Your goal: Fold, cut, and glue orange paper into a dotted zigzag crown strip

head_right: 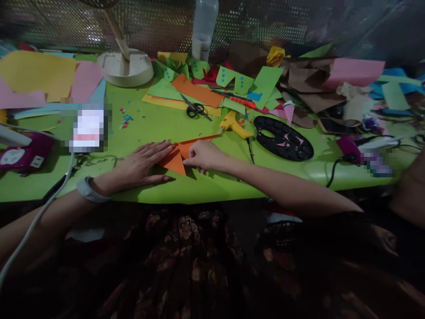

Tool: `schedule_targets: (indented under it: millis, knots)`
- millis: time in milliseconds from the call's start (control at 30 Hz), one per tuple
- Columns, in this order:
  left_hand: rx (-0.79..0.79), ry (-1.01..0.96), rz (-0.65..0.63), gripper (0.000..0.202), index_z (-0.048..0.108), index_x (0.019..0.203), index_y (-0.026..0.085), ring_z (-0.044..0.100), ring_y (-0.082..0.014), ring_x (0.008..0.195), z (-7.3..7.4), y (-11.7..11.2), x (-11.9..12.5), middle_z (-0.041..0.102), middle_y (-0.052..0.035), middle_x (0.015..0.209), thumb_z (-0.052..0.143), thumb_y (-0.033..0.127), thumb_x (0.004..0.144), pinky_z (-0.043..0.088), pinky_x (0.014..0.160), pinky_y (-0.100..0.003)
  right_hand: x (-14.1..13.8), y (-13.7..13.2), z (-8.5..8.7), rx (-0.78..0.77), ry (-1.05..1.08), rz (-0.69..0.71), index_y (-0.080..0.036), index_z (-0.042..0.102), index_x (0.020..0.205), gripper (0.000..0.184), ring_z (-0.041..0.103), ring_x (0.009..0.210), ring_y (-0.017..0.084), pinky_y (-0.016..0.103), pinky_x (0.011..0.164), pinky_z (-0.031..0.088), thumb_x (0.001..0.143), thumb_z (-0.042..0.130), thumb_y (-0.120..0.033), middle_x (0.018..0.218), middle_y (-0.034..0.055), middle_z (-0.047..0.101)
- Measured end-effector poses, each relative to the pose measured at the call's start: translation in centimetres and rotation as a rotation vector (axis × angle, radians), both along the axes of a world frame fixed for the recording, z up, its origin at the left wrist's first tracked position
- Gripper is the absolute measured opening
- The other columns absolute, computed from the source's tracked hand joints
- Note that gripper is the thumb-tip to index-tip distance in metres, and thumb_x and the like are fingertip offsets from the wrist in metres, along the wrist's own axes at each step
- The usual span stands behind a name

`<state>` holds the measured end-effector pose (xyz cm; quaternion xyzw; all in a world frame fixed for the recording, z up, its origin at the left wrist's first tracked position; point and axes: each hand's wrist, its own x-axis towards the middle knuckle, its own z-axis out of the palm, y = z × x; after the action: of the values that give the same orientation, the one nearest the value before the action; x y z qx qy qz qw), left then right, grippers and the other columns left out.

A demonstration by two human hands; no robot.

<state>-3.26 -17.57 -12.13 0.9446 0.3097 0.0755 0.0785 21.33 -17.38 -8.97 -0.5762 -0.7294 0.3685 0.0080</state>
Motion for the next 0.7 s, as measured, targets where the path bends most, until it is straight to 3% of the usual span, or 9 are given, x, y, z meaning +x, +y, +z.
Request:
schedule_targets:
  millis: [33, 100, 200, 333, 400, 500, 600, 700]
  knots:
    - [-0.004, -0.014, 0.0, 0.089, 0.024, 0.156, 0.017, 0.029, -0.0265, 0.147, -0.1, 0.0, 0.0, 0.03, -0.0135, 0.16, 0.044, 0.072, 0.088, 0.022, 0.12, -0.04, 0.0, -0.3, -0.2, 0.174, -0.019, 0.012, -0.017, 0.067, 0.084, 0.018, 0.058, 0.059, 0.014, 0.027, 0.057, 0.039, 0.082, 0.07, -0.035, 0.068, 0.0026, 0.067]
    - [-0.011, -0.039, 0.007, 0.089, 0.026, 0.155, 0.017, 0.033, -0.0268, 0.145, -0.2, 0.0, 0.1, 0.034, -0.0138, 0.158, 0.046, 0.071, 0.088, 0.024, 0.12, -0.041, 0.2, -0.8, -0.9, 0.458, -0.008, 0.087, -0.018, 0.067, 0.105, 0.027, 0.059, 0.071, 0.017, 0.028, 0.063, 0.04, 0.081, 0.071, -0.028, 0.082, 0.004, 0.069]
    - [0.01, -0.085, 0.023, 0.085, 0.031, 0.153, 0.016, 0.038, -0.0281, 0.143, -0.5, 0.3, 0.2, 0.041, -0.0153, 0.154, 0.051, 0.067, 0.088, 0.025, 0.119, -0.044, 0.6, -0.9, -2.2, 0.597, 0.116, 0.264, -0.022, 0.068, 0.111, 0.024, 0.059, 0.081, 0.016, 0.028, 0.07, 0.041, 0.086, 0.064, -0.021, 0.095, 0.0044, 0.068]
    - [0.128, -0.19, -0.007, 0.069, 0.047, 0.142, 0.016, 0.053, -0.0298, 0.129, -0.4, 0.5, 0.1, 0.056, -0.0165, 0.14, 0.059, 0.056, 0.088, 0.038, 0.11, -0.046, 1.0, -0.2, -3.5, 0.578, 0.232, 0.317, -0.022, 0.071, 0.094, 0.013, 0.059, 0.085, 0.016, 0.028, 0.073, 0.042, 0.091, 0.059, -0.02, 0.092, 0.0041, 0.067]
    - [0.183, -0.226, -0.044, 0.047, 0.059, 0.13, 0.017, 0.062, -0.0268, 0.112, -0.3, 0.5, 0.0, 0.067, -0.0134, 0.124, 0.058, 0.045, 0.092, 0.048, 0.096, -0.041, 1.2, 0.1, -3.6, 0.539, 0.289, 0.301, -0.02, 0.07, 0.094, 0.012, 0.059, 0.083, 0.016, 0.028, 0.073, 0.042, 0.089, 0.059, -0.02, 0.09, 0.0044, 0.067]
    - [0.136, -0.262, -0.082, 0.024, 0.068, 0.112, 0.02, 0.066, -0.0197, 0.094, -0.2, 0.1, 0.2, 0.073, -0.0077, 0.105, 0.052, 0.03, 0.097, 0.052, 0.083, -0.033, 1.4, 0.2, -3.1, 0.445, 0.34, 0.308, -0.019, 0.069, 0.098, 0.017, 0.057, 0.076, 0.014, 0.028, 0.07, 0.043, 0.082, 0.063, -0.017, 0.089, 0.0042, 0.066]
    - [0.036, -0.375, 0.005, 0.019, 0.07, 0.097, 0.02, 0.066, -0.0177, 0.088, -0.4, -0.2, 0.7, 0.072, -0.006, 0.097, 0.055, 0.032, 0.095, 0.052, 0.077, -0.03, 1.7, 0.0, -2.3, 0.341, 0.373, 0.295, -0.017, 0.066, 0.108, 0.034, 0.057, 0.072, 0.014, 0.028, 0.068, 0.043, 0.075, 0.063, -0.013, 0.09, 0.004, 0.066]
    - [-0.07, -0.452, 0.158, 0.024, 0.07, 0.084, 0.02, 0.064, -0.0158, 0.076, -0.3, -0.4, 1.4, 0.069, -0.0045, 0.084, 0.058, 0.038, 0.093, 0.049, 0.067, -0.028, 1.7, -0.2, -1.7, 0.336, 0.338, 0.282, -0.017, 0.065, 0.107, 0.035, 0.056, 0.075, 0.015, 0.029, 0.068, 0.042, 0.072, 0.065, -0.016, 0.093, 0.0052, 0.066]
